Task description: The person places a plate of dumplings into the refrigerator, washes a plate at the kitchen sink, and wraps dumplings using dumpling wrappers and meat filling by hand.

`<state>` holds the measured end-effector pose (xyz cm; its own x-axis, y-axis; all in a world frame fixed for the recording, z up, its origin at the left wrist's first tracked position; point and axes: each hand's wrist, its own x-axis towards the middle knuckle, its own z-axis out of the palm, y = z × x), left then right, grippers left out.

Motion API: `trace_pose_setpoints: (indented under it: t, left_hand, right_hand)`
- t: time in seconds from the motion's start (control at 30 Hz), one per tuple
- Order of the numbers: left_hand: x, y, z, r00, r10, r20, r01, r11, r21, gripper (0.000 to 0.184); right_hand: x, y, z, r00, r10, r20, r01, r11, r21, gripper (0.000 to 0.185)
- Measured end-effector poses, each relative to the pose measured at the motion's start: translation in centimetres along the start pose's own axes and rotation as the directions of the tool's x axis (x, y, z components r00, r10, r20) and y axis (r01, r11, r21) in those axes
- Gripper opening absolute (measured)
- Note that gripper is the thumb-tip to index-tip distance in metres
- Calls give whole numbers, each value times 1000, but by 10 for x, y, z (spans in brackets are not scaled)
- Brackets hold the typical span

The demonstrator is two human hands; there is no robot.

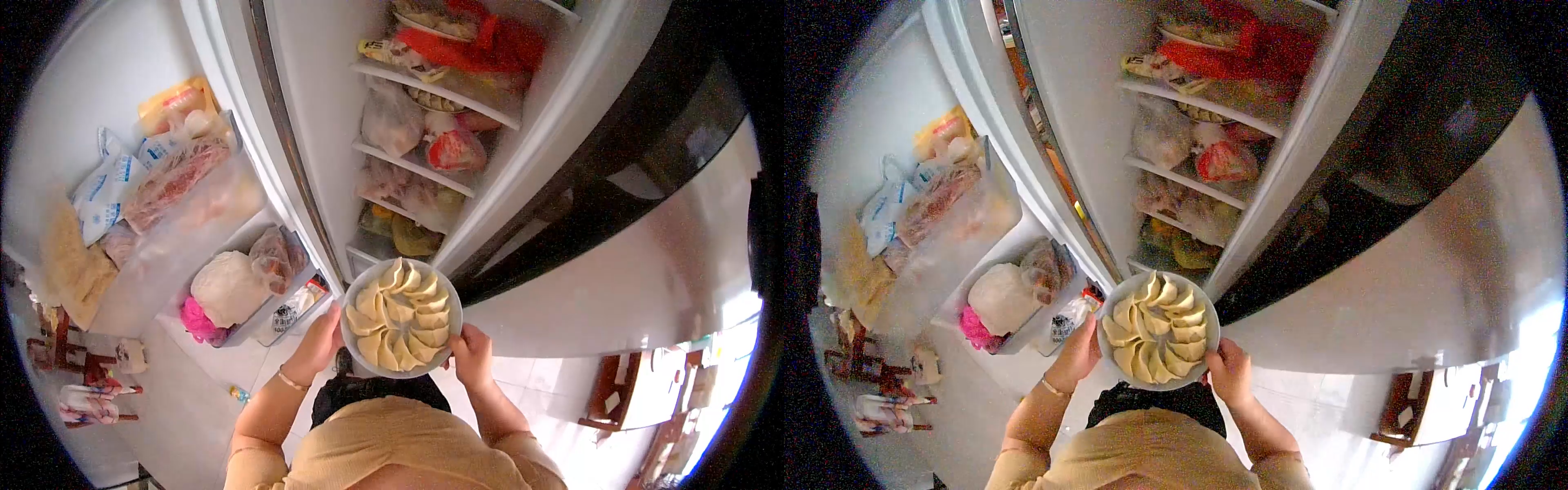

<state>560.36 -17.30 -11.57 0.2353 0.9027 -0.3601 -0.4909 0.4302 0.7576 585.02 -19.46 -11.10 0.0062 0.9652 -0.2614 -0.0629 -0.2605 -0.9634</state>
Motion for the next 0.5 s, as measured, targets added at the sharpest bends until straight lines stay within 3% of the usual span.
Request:
trace_pose_setpoints:
  t: [0.2, 0.3, 0.37, 0.4, 0.47, 0.5]
  left_hand:
    - [16, -4, -20, 1000, -2, 3, 1, 969, 248, 50]
    - [14, 3, -16, 996, 91, 4, -84, 898, 431, 50]
    - [16, 1, -15, 997, 82, -16, -69, 919, 387, 50]
    - [20, -2, -17, 999, 20, -29, -11, 960, 280, 50]
    - [21, -5, -22, 1000, 22, -20, -14, 946, 324, 49]
    - [17, 4, -16, 996, 84, 9, -78, 879, 470, 48]
  right_hand:
    - [-5, 1, 10, 999, -13, -45, 14, 999, 28, 12]
    - [-7, 4, 13, 997, 2, -75, 0, 1000, 18, 13]
    - [-6, 8, 15, 997, 5, -80, 0, 998, 61, 13]
    - [-7, 10, 16, 995, 10, -95, -3, 998, 63, 13]
    - [-6, 10, 16, 993, 28, -118, -19, 997, 71, 14]
    - [-6, 11, 17, 992, 27, -126, -19, 998, 66, 14]
